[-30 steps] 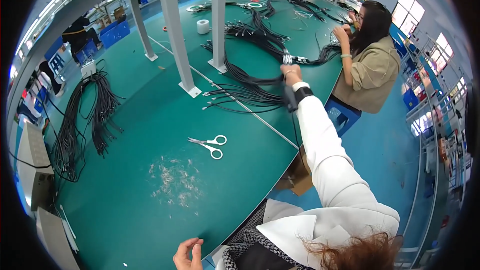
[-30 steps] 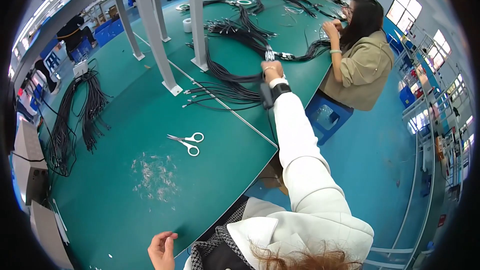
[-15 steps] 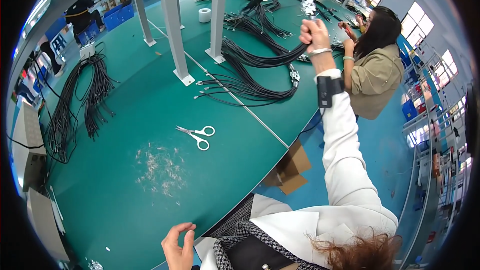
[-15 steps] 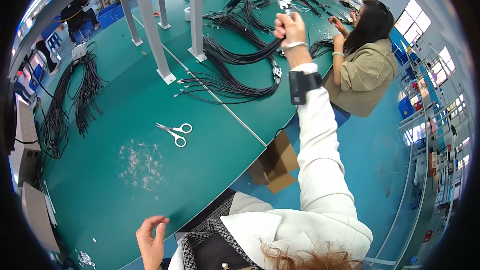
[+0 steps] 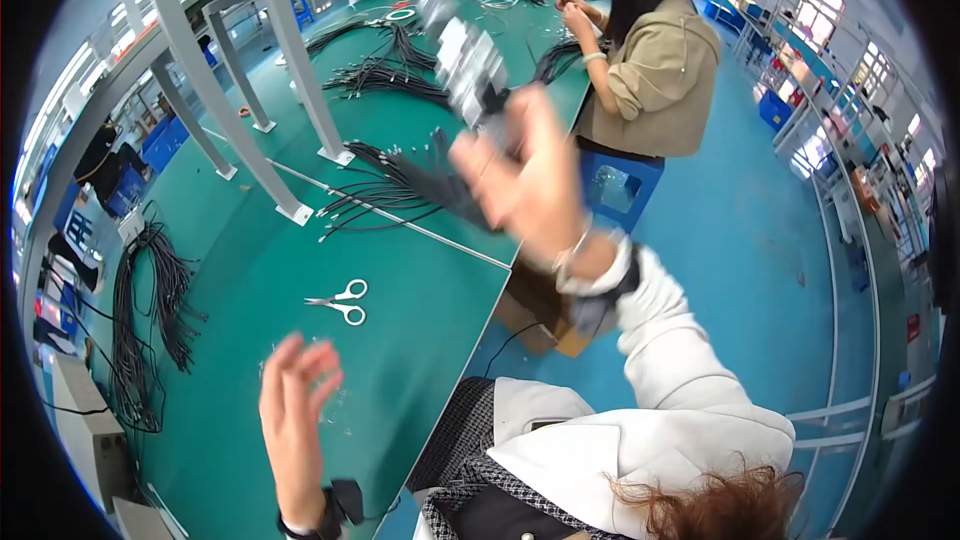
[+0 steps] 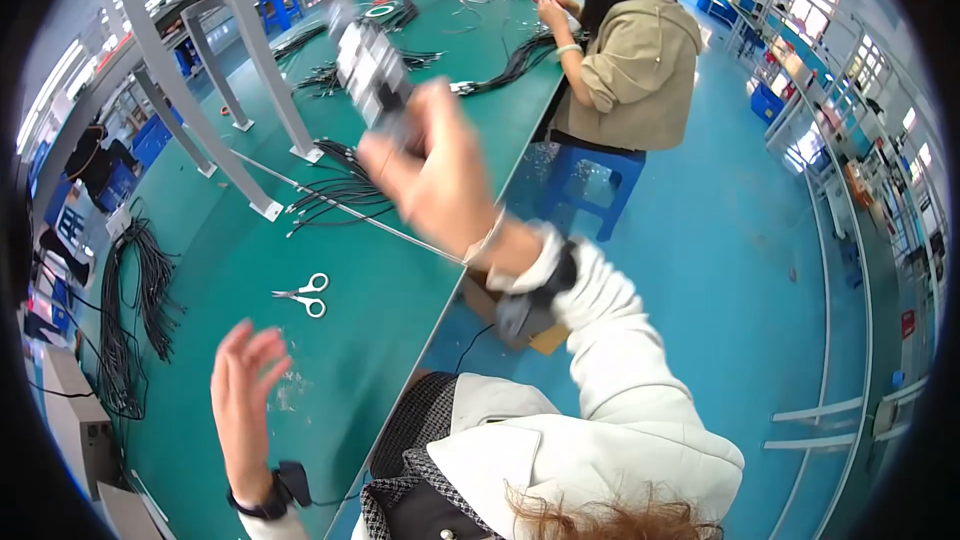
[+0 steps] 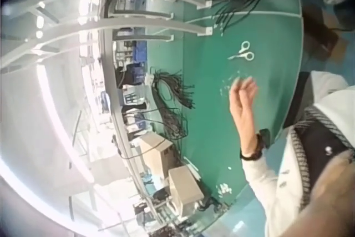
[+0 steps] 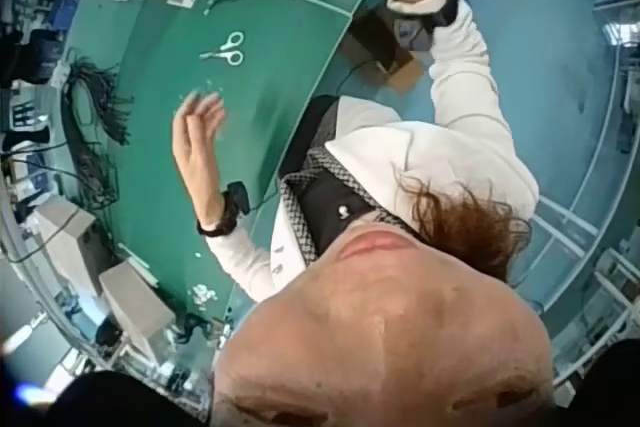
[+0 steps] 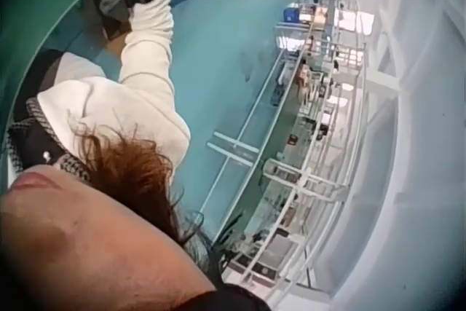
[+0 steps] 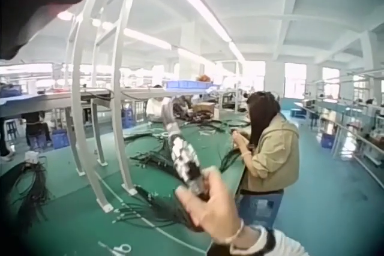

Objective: The person gathers a bundle of cables and uses a pair of scissors to trim the ends of the individual wires one by one. After cutting the tips, they set the scissors down and move the bundle aside.

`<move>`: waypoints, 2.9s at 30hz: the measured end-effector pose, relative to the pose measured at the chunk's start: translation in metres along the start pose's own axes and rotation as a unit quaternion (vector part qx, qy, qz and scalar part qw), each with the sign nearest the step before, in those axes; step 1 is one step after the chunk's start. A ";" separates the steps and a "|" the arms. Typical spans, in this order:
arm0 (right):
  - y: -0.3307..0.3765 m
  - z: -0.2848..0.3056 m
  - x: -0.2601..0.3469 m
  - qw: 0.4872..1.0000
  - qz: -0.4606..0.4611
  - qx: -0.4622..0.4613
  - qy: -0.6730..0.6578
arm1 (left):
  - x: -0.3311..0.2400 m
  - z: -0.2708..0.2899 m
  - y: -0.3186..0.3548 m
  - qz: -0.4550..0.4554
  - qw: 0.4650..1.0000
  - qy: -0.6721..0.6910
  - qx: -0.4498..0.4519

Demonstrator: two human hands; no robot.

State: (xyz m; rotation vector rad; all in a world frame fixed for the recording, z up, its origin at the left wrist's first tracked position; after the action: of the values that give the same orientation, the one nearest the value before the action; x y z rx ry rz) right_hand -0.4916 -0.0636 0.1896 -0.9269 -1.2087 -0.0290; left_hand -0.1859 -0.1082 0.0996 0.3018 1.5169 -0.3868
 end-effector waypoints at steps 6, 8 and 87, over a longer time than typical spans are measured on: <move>0.152 -0.084 -0.024 0.997 -0.014 0.068 0.018 | -0.013 -0.049 -0.083 0.056 0.975 0.203 0.067; 0.180 -0.095 -0.036 0.996 0.003 0.079 0.035 | -0.012 -0.056 -0.090 0.088 0.969 0.222 0.071; 0.341 -0.231 0.076 0.757 0.475 0.442 0.072 | 0.095 0.071 0.204 0.116 0.904 -0.411 -0.008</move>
State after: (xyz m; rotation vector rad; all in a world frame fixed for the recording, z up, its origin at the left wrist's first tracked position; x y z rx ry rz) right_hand -0.1177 0.0466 0.0373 -0.5558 -0.3651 1.1809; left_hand -0.0332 0.0402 -0.0022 0.2548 0.6411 -0.2583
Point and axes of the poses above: each hand's wrist, its own y-axis away from the middle knuckle, its own z-axis out of the back of the hand, x = y × z, the point moved 10 cm from there along -y, towards the middle knuckle
